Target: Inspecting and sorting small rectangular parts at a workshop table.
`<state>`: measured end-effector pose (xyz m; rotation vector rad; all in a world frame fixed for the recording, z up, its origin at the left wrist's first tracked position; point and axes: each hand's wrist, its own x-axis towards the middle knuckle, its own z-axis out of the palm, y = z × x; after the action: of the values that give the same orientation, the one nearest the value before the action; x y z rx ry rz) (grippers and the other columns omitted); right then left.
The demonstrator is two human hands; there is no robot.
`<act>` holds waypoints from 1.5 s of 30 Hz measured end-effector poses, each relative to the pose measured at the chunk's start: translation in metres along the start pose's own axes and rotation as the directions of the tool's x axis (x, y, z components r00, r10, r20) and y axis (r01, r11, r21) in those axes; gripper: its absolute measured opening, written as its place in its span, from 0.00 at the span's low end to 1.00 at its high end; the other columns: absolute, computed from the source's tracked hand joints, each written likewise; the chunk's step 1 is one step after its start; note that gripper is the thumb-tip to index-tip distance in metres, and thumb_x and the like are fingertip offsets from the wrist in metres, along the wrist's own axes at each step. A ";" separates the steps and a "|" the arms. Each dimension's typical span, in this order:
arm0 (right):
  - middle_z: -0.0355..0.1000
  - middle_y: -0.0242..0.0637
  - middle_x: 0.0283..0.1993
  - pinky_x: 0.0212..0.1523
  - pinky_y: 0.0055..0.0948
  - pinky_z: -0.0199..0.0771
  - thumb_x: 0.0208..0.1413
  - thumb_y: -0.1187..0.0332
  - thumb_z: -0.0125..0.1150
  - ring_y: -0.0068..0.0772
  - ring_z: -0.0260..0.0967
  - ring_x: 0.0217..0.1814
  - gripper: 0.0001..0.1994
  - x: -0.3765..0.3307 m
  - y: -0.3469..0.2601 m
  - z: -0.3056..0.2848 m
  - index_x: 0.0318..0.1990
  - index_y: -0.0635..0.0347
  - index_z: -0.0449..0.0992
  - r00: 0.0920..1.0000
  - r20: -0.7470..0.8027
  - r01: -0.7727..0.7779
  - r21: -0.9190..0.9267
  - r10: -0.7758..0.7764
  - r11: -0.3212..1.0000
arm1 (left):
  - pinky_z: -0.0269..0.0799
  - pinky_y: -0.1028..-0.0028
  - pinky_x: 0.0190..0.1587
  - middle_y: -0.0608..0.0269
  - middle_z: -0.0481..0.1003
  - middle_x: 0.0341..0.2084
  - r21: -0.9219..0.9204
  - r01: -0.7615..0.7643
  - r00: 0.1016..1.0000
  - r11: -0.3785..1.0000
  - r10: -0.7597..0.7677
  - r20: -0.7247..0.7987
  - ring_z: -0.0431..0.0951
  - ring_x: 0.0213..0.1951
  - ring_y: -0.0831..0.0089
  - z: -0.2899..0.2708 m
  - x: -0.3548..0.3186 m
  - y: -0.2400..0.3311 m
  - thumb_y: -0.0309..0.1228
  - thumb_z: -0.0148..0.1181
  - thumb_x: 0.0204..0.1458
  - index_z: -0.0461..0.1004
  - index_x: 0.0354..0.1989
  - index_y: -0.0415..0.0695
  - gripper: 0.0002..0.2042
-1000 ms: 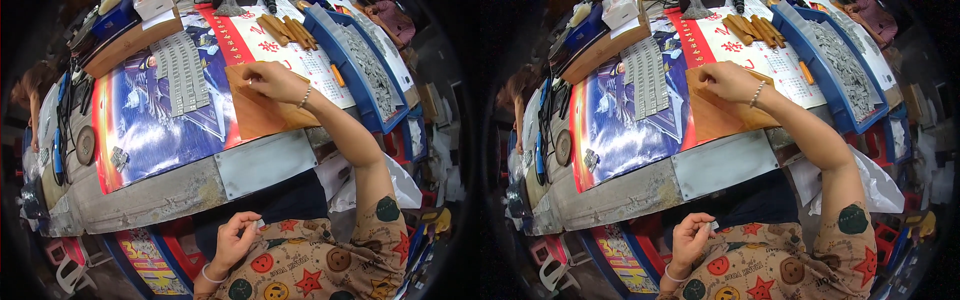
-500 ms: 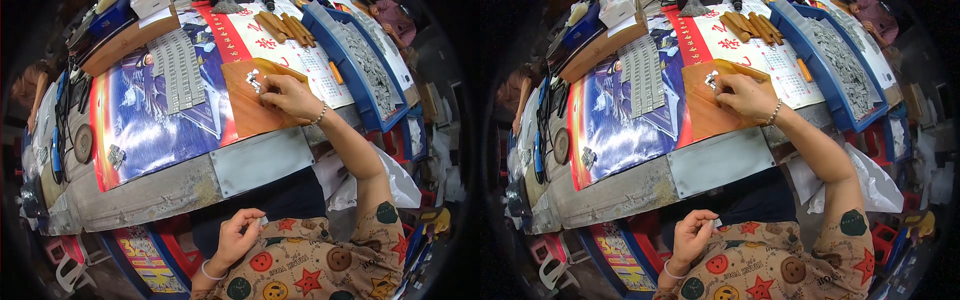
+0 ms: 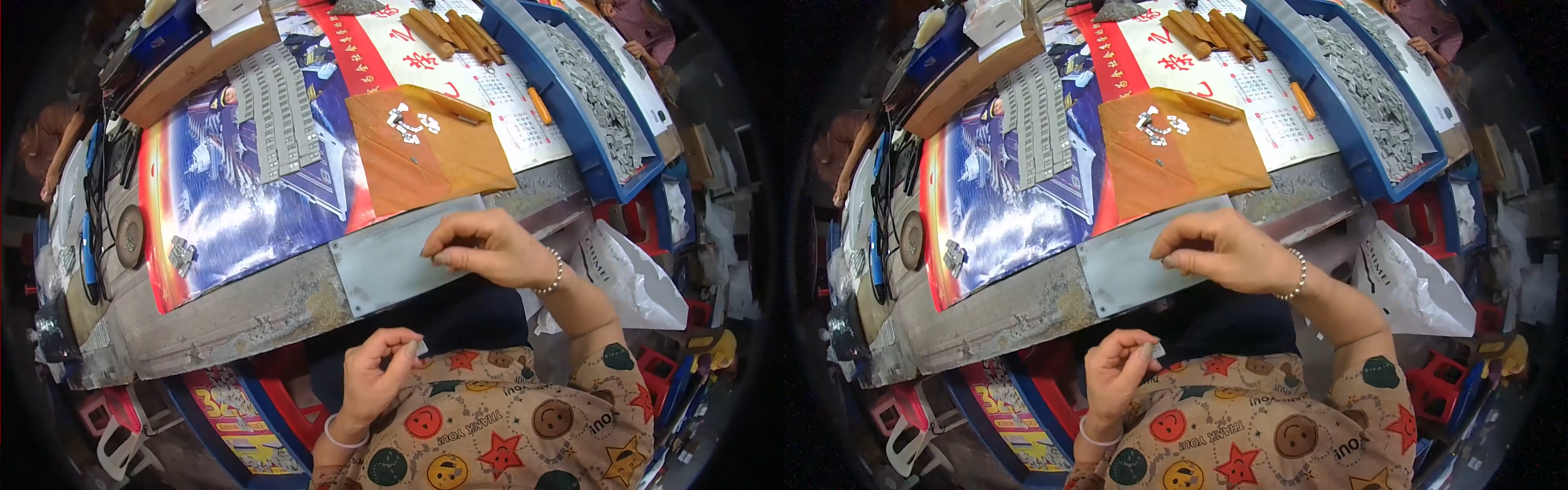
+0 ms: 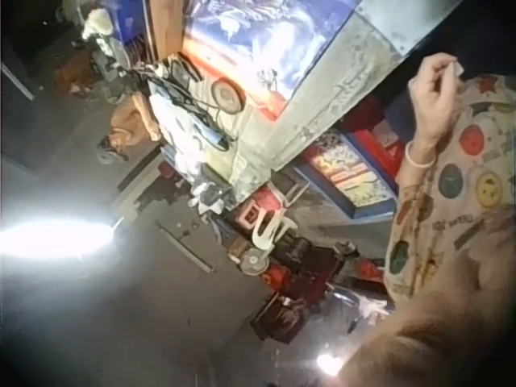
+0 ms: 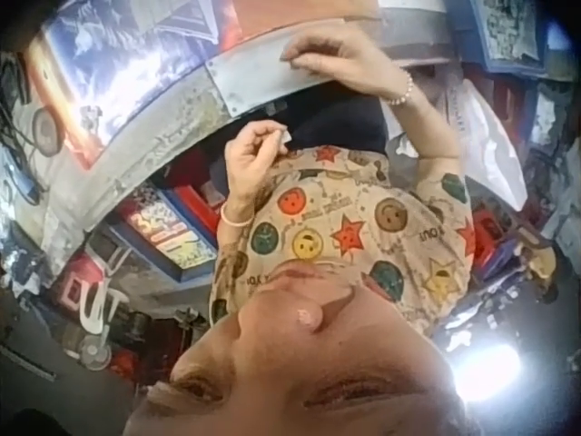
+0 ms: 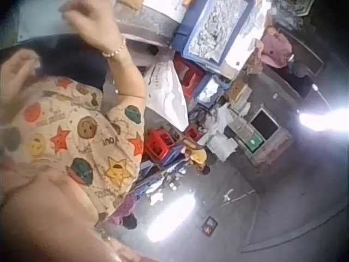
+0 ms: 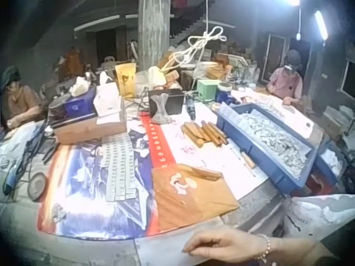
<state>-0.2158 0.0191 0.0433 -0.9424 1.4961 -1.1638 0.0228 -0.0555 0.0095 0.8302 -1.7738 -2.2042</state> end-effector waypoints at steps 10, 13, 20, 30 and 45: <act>0.71 0.33 0.38 0.38 0.18 0.72 0.59 0.76 0.55 0.17 0.69 0.37 0.10 -0.007 0.009 0.027 0.48 0.66 0.69 0.999 0.021 0.026 0.241 -0.032 0.970 | 0.68 0.84 0.28 0.67 0.76 0.20 0.043 -0.071 0.990 0.997 0.075 -0.119 0.74 0.24 0.85 0.004 0.030 0.013 0.23 0.55 0.56 0.74 0.43 0.34 0.09; 0.71 0.34 0.38 0.39 0.21 0.73 0.58 0.76 0.56 0.19 0.70 0.39 0.11 -0.007 0.007 0.029 0.47 0.65 0.68 0.999 0.027 0.029 0.079 -0.031 0.996 | 0.69 0.81 0.27 0.63 0.76 0.19 0.171 -0.115 0.981 0.979 0.139 -0.138 0.74 0.23 0.83 0.007 0.032 0.021 0.22 0.56 0.54 0.73 0.44 0.36 0.10; 0.73 0.41 0.34 0.34 0.26 0.73 0.54 0.77 0.58 0.34 0.74 0.34 0.12 -0.007 -0.003 0.039 0.46 0.62 0.68 0.969 0.019 0.233 -0.403 -0.246 0.885 | 0.69 0.76 0.24 0.56 0.73 0.20 0.481 -0.239 0.931 0.844 0.339 -0.132 0.75 0.20 0.74 0.007 0.039 0.017 0.20 0.58 0.50 0.73 0.36 0.36 0.05; 0.70 0.30 0.37 0.38 0.18 0.69 0.59 0.71 0.58 0.16 0.67 0.37 0.10 -0.001 0.012 0.036 0.44 0.67 0.70 0.999 0.043 -0.039 0.220 0.031 0.975 | 0.67 0.84 0.27 0.66 0.76 0.21 -0.034 -0.166 0.955 0.986 0.152 -0.254 0.73 0.24 0.85 0.010 0.035 0.016 0.23 0.54 0.57 0.71 0.37 0.34 0.04; 0.73 0.36 0.36 0.35 0.19 0.71 0.58 0.75 0.56 0.18 0.68 0.33 0.04 -0.021 0.010 0.043 0.37 0.66 0.70 0.992 -0.128 0.024 0.196 0.001 0.980 | 0.69 0.83 0.28 0.65 0.77 0.21 0.058 -0.108 0.980 0.992 0.116 -0.162 0.75 0.24 0.84 0.007 0.019 0.015 0.23 0.55 0.56 0.73 0.41 0.34 0.07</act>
<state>-0.1691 0.0323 0.0360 -0.7545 1.4450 -1.3757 0.0001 -0.0625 0.0190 0.8725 -1.7563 -1.9687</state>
